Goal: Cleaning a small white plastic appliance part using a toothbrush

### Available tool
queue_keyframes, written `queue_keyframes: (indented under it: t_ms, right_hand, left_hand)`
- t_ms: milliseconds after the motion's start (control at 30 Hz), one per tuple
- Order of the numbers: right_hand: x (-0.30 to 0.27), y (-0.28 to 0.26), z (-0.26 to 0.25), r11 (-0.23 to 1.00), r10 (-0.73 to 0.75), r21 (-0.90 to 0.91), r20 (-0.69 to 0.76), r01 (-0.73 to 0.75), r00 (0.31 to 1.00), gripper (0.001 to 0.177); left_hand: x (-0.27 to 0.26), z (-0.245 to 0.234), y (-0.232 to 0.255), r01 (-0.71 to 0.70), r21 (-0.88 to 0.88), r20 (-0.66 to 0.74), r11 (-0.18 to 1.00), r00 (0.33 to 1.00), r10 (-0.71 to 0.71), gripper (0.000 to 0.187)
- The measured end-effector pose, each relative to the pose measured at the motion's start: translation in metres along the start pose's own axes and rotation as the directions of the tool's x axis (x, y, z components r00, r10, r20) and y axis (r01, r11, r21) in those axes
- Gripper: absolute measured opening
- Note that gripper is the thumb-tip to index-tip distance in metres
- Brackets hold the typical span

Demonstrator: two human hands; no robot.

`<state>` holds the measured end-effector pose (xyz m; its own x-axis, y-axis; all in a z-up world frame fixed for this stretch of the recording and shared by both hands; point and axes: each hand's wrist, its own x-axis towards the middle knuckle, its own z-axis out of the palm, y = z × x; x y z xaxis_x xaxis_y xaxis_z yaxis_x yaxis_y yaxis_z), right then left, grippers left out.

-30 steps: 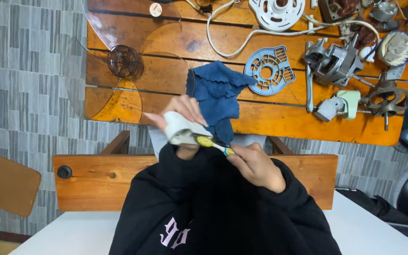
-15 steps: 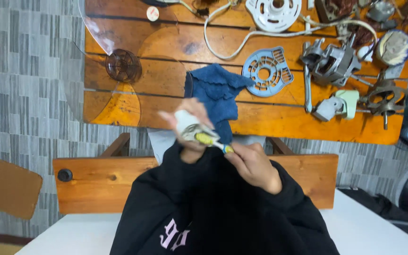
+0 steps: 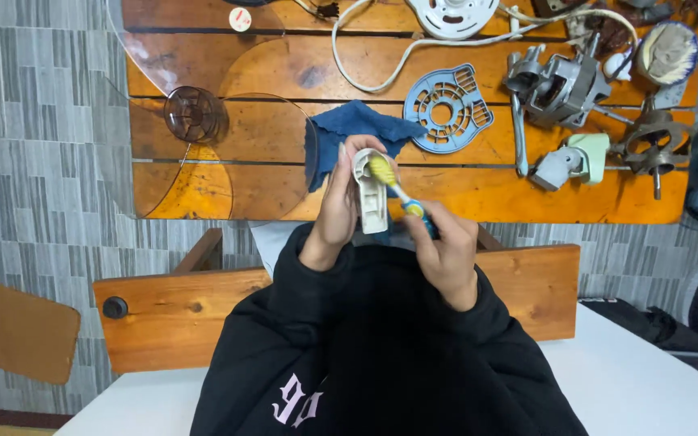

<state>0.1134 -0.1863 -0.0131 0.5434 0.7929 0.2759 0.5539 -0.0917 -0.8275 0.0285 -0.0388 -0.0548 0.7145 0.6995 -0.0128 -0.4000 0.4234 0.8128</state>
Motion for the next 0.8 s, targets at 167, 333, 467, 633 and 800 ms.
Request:
queue_keyframes:
  t_ms: [167,333,467,633,800]
  right_hand:
    - [-0.004,0.003,-0.004,0.993,0.012,0.121,-0.106,0.001,0.994,0.017]
    - [-0.005,0.008,-0.005,0.986,-0.028,0.162,-0.086,0.042,0.996,0.018]
    - [-0.003,0.008,-0.004,0.987,-0.057,0.145,-0.063,0.066,0.996,0.015]
    - [-0.014,0.016,-0.005,0.998,-0.061,-0.01,-0.012,0.061,0.998,0.006]
    - [-0.001,0.008,-0.014,0.994,-0.095,-0.041,0.094,0.099,0.991,0.009]
  left_hand:
    - [-0.007,-0.002,0.006,0.138,-0.222,0.163,0.965,0.981,-0.103,0.058]
    - [-0.008,-0.003,0.008,0.213,-0.313,0.204,0.926,0.967,-0.153,0.064]
    - [-0.006,-0.006,0.005,0.204,-0.296,0.19,0.933,0.97,-0.151,0.067]
    - [-0.002,-0.01,0.012,0.009,0.092,0.058,0.996,0.998,-0.015,0.058]
    - [0.0,-0.016,0.031,0.015,0.277,0.076,0.961,0.996,-0.038,0.053]
